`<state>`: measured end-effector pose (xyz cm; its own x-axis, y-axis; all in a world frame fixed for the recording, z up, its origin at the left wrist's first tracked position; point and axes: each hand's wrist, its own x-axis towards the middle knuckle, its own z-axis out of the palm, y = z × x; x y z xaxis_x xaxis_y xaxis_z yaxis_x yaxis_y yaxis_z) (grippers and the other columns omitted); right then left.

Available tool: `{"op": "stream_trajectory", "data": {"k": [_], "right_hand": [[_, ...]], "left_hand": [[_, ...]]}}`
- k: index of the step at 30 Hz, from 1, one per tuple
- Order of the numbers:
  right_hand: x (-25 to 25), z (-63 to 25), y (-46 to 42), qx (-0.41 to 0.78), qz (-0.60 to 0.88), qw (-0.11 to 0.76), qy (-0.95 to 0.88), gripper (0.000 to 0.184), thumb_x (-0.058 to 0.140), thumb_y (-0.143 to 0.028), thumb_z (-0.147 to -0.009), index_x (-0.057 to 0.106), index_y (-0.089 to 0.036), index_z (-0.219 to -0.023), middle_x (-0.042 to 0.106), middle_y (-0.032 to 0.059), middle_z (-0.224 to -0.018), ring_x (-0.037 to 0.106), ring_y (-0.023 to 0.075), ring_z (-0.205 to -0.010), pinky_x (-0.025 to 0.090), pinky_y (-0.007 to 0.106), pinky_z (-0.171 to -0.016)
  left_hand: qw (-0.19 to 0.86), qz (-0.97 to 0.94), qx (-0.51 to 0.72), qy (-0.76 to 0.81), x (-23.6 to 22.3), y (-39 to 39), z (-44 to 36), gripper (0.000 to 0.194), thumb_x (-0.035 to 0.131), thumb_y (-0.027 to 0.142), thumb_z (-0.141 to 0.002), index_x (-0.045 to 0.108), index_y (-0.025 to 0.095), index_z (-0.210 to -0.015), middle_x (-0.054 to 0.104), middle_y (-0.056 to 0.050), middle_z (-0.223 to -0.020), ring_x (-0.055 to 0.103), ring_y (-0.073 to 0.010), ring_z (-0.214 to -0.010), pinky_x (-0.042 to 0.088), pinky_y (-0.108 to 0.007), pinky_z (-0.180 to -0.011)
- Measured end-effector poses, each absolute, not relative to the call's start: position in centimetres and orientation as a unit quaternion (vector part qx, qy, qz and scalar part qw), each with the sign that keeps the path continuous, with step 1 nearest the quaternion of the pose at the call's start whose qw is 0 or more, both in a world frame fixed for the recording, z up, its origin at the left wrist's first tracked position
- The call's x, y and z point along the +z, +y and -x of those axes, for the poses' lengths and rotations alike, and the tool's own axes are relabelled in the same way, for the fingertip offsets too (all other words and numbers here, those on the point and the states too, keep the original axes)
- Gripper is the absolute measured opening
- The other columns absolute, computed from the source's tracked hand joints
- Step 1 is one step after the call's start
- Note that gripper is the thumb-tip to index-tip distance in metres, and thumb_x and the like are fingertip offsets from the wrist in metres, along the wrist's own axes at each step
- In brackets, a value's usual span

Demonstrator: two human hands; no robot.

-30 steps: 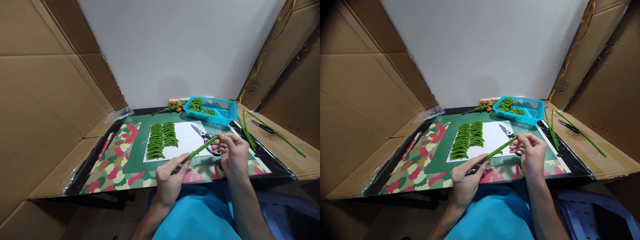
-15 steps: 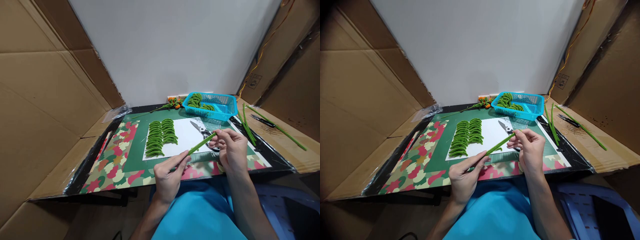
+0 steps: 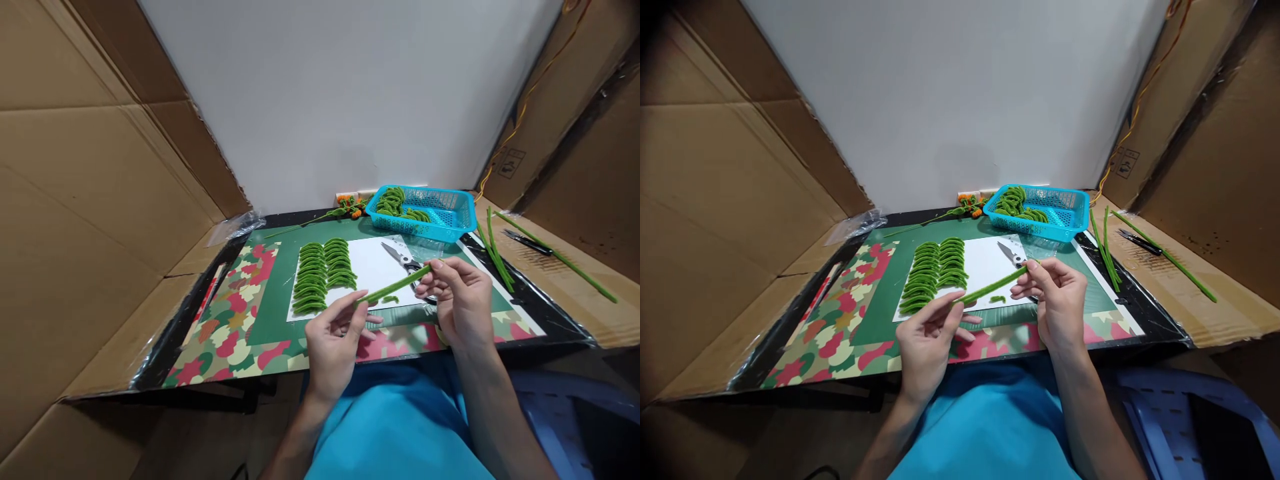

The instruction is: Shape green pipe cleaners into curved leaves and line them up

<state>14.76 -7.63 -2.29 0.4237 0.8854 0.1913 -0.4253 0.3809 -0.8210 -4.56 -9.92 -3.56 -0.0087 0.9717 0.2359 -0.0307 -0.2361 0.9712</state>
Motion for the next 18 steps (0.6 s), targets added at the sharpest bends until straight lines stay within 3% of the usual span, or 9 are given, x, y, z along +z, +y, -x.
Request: {"op": "stream_trajectory", "data": {"k": [7,10,13,18], "right_hand": [[-2.4,-14.0,-8.1,0.452,0.355,0.719,-0.39,0.02,0.091,-0.033,-0.082,0.081,-0.016,-0.086,0.078,0.0044,-0.068,0.077,0.0196,-0.056,0.065,0.024,-0.048],[-2.4,-13.9,-8.3,0.444,0.355,0.723,-0.394,0.02,0.09,-0.034,-0.083,0.082,-0.016,-0.086,0.079,0.0045,-0.069,0.078,0.0203,-0.057,0.065,0.025,-0.048],[-2.6,-14.0,-8.3,0.439,0.361,0.716,-0.405,0.019,0.089,-0.033,-0.085,0.082,-0.016,-0.088,0.08,0.0057,-0.07,0.079,0.0212,-0.06,0.066,0.025,-0.049],[-3.1,-14.5,-8.1,0.458,0.369,0.68,-0.439,0.017,0.089,-0.033,-0.086,0.082,-0.017,-0.089,0.08,0.0055,-0.072,0.08,0.0217,-0.062,0.066,0.025,-0.051]], "left_hand": [[0.64,-0.421,0.536,0.354,-2.6,-8.5,5.2,0.046,0.068,0.053,-0.099,0.074,0.011,-0.115,0.076,-0.008,-0.082,0.069,-0.0154,-0.055,0.054,-0.02,-0.038],[0.66,-0.402,0.539,0.337,-2.4,-8.5,5.3,0.047,0.068,0.055,-0.098,0.075,0.012,-0.115,0.072,-0.005,-0.082,0.065,-0.0116,-0.055,0.05,-0.017,-0.037],[0.657,-0.413,0.533,0.337,-2.4,-8.5,5.2,0.04,0.08,0.047,-0.092,0.076,0.014,-0.115,0.069,-0.002,-0.083,0.061,-0.0088,-0.054,0.05,-0.015,-0.037],[0.638,-0.434,0.532,0.349,-2.7,-8.4,5.0,0.036,0.086,0.041,-0.087,0.072,0.014,-0.106,0.072,-0.002,-0.082,0.068,-0.0133,-0.057,0.054,-0.019,-0.036]]}}
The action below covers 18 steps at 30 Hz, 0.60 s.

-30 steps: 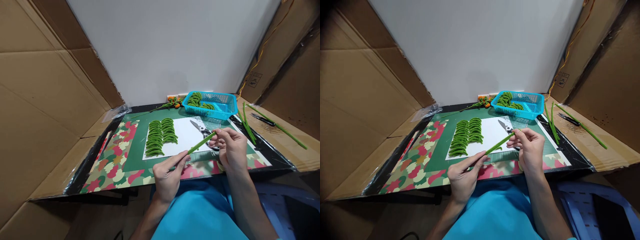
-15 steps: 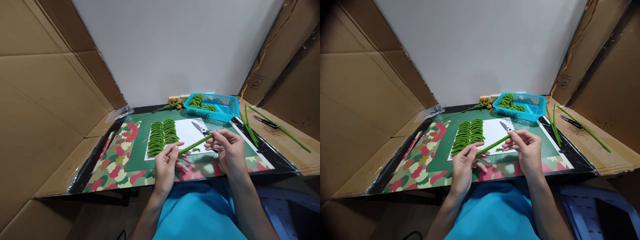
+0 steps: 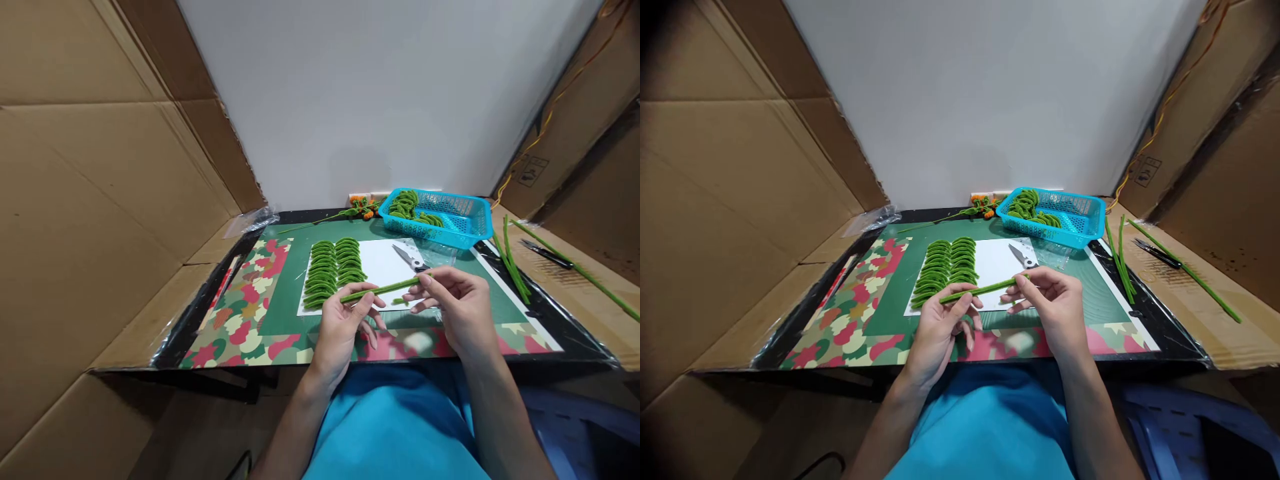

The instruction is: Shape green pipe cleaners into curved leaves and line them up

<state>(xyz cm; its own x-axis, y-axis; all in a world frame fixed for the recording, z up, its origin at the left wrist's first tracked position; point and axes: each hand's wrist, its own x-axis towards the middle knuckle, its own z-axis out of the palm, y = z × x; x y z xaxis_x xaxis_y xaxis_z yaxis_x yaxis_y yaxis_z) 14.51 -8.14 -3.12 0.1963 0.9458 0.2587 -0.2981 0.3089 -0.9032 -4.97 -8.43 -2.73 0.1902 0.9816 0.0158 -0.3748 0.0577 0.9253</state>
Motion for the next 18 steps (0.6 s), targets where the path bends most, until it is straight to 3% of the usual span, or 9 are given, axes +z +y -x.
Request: {"op": "stream_trajectory", "data": {"k": [5,12,15,18], "right_hand": [[-2.9,-14.8,-8.3,0.439,0.371,0.672,-0.466,0.016,0.087,-0.032,-0.089,0.081,-0.018,-0.09,0.08,0.0055,-0.072,0.08,0.0216,-0.061,0.068,0.027,-0.052],[-2.0,-16.1,-8.7,0.43,0.364,0.588,-0.58,0.015,0.079,-0.031,-0.095,0.077,-0.018,-0.087,0.077,0.0044,-0.066,0.076,0.0198,-0.055,0.067,0.028,-0.055],[-1.6,-17.1,-9.1,0.323,0.387,0.558,-0.66,0.007,0.076,-0.024,-0.096,0.078,-0.02,-0.101,0.081,0.0064,-0.086,0.079,0.0207,-0.071,0.066,0.029,-0.063],[-1.3,-17.7,-9.4,0.199,0.362,0.511,-0.754,0.018,0.072,-0.014,-0.096,0.078,-0.022,-0.111,0.078,0.0091,-0.11,0.077,0.0238,-0.097,0.065,0.034,-0.079]], "left_hand": [[0.625,-0.449,0.53,0.356,-3.1,-8.3,4.9,0.032,0.084,0.04,-0.09,0.068,0.015,-0.1,0.078,-0.007,-0.086,0.075,-0.018,-0.059,0.055,-0.021,-0.036],[0.62,-0.46,0.528,0.354,-3.4,-8.2,4.9,0.033,0.081,0.043,-0.092,0.063,0.016,-0.095,0.081,-0.009,-0.086,0.078,-0.0208,-0.058,0.054,-0.02,-0.037],[0.62,-0.47,0.519,0.354,-3.4,-8.1,4.9,0.034,0.081,0.044,-0.093,0.062,0.015,-0.094,0.081,-0.01,-0.085,0.078,-0.0212,-0.058,0.054,-0.02,-0.037],[0.624,-0.476,0.513,0.348,-3.3,-8.1,4.8,0.036,0.08,0.046,-0.093,0.06,0.016,-0.091,0.08,-0.009,-0.082,0.077,-0.0205,-0.057,0.054,-0.02,-0.037]]}}
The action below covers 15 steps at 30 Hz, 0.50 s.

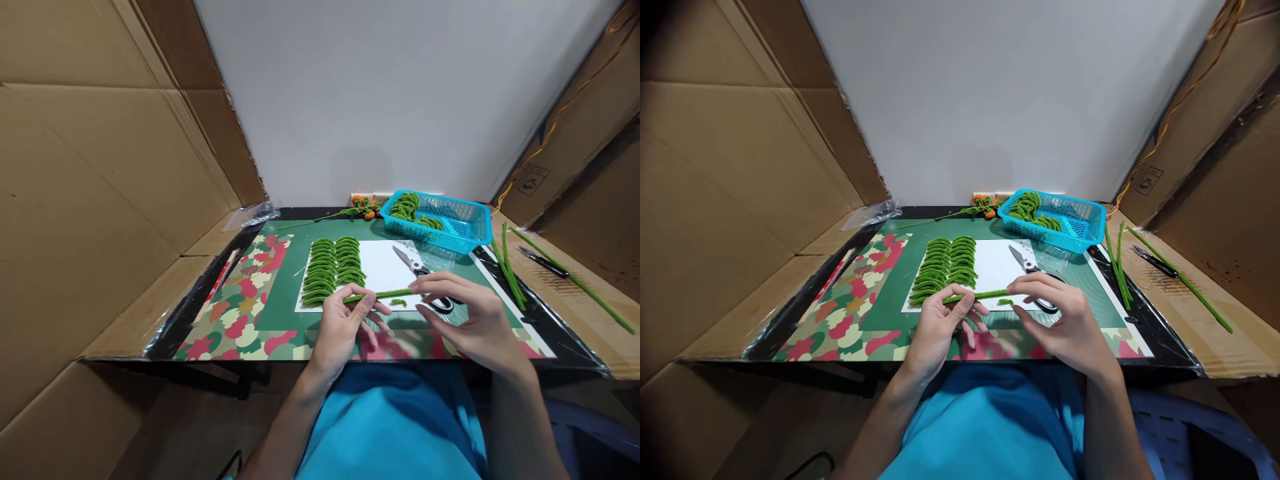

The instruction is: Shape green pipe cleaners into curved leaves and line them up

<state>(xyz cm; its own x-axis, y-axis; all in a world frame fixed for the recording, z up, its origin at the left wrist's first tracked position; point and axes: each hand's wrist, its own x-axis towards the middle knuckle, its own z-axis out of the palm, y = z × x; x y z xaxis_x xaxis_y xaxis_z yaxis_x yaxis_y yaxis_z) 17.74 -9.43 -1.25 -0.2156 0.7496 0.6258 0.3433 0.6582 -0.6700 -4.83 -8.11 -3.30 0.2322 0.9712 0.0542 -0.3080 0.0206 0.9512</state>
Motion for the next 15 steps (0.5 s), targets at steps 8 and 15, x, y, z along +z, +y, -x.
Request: {"op": "stream_trajectory", "data": {"k": [8,15], "right_hand": [[-2.0,-17.9,-8.7,0.093,0.311,0.513,-0.795,0.023,0.071,-0.004,-0.096,0.078,-0.022,-0.107,0.079,0.0055,-0.096,0.075,0.0193,-0.084,0.059,0.032,-0.074],[-2.3,-16.7,-9.0,0.137,0.348,0.559,-0.74,0.012,0.076,-0.01,-0.094,0.077,-0.022,-0.092,0.078,0.0006,-0.079,0.071,0.0157,-0.067,0.054,0.027,-0.063]], "left_hand": [[0.655,-0.468,0.491,0.335,-3.2,-8.2,5.1,0.04,0.082,0.049,-0.09,0.059,0.016,-0.089,0.077,-0.004,-0.07,0.072,-0.016,-0.048,0.054,-0.019,-0.036],[0.662,-0.471,0.489,0.319,-3.3,-8.2,5.0,0.038,0.081,0.048,-0.092,0.059,0.017,-0.088,0.075,-0.003,-0.068,0.069,-0.0143,-0.047,0.052,-0.017,-0.035]]}}
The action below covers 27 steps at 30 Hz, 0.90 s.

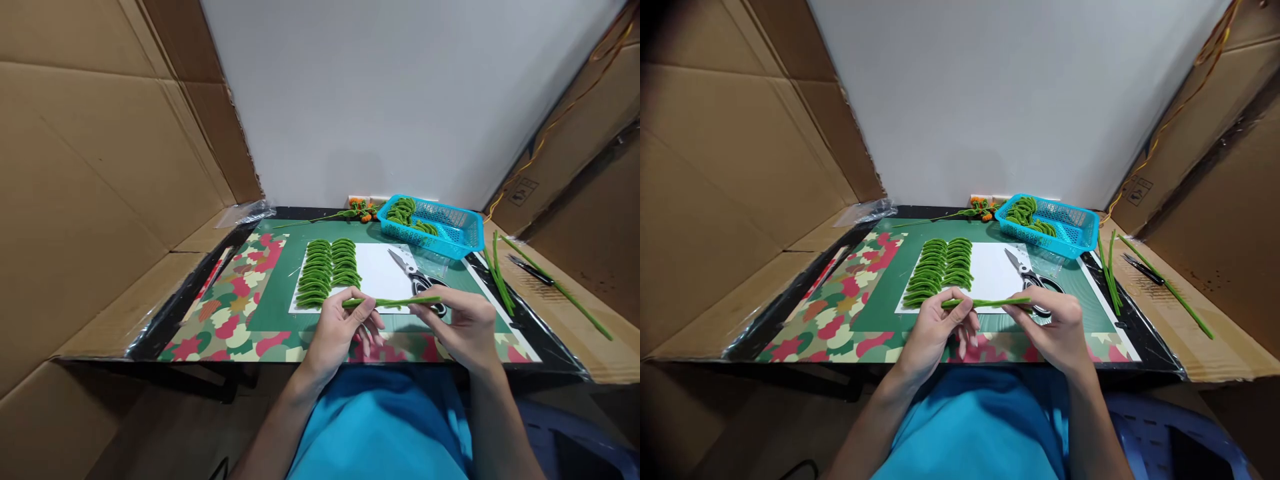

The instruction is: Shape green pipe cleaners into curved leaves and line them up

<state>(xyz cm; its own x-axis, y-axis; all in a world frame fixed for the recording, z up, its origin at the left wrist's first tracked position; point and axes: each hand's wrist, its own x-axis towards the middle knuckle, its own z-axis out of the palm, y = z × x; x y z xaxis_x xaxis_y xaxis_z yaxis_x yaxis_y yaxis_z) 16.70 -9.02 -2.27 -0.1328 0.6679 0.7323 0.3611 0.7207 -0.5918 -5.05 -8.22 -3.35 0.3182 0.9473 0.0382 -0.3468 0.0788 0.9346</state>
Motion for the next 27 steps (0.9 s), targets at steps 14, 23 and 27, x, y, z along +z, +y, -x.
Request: {"op": "stream_trajectory", "data": {"k": [14,23,27], "right_hand": [[-2.5,-12.5,-9.7,-0.047,0.411,0.404,-0.815,0.028,0.054,-0.02,-0.108,0.069,-0.019,-0.084,0.069,0.004,-0.072,0.062,0.0166,-0.062,0.038,0.03,-0.061],[-2.5,-12.7,-9.5,-0.027,0.421,0.39,-0.819,0.03,0.052,-0.021,-0.108,0.066,-0.02,-0.082,0.065,0.0018,-0.071,0.057,0.0141,-0.059,0.035,0.029,-0.06],[-2.6,-12.9,-9.4,-0.035,0.412,0.397,-0.819,0.026,0.054,-0.022,-0.108,0.068,-0.02,-0.086,0.066,0.0025,-0.072,0.059,0.0147,-0.062,0.036,0.028,-0.062]], "left_hand": [[0.512,-0.556,0.525,0.392,-3.5,-8.8,4.6,0.029,0.076,0.044,-0.097,0.064,0.019,-0.087,0.066,0.004,-0.065,0.065,-0.012,-0.048,0.055,-0.02,-0.046],[0.532,-0.576,0.496,0.373,-3.4,-8.7,4.8,0.026,0.071,0.046,-0.1,0.065,0.021,-0.093,0.068,0.004,-0.065,0.065,-0.0133,-0.048,0.053,-0.022,-0.048],[0.531,-0.575,0.496,0.376,-3.5,-8.9,4.8,0.024,0.072,0.044,-0.1,0.063,0.022,-0.097,0.064,0.006,-0.062,0.061,-0.0113,-0.043,0.05,-0.02,-0.043]]}}
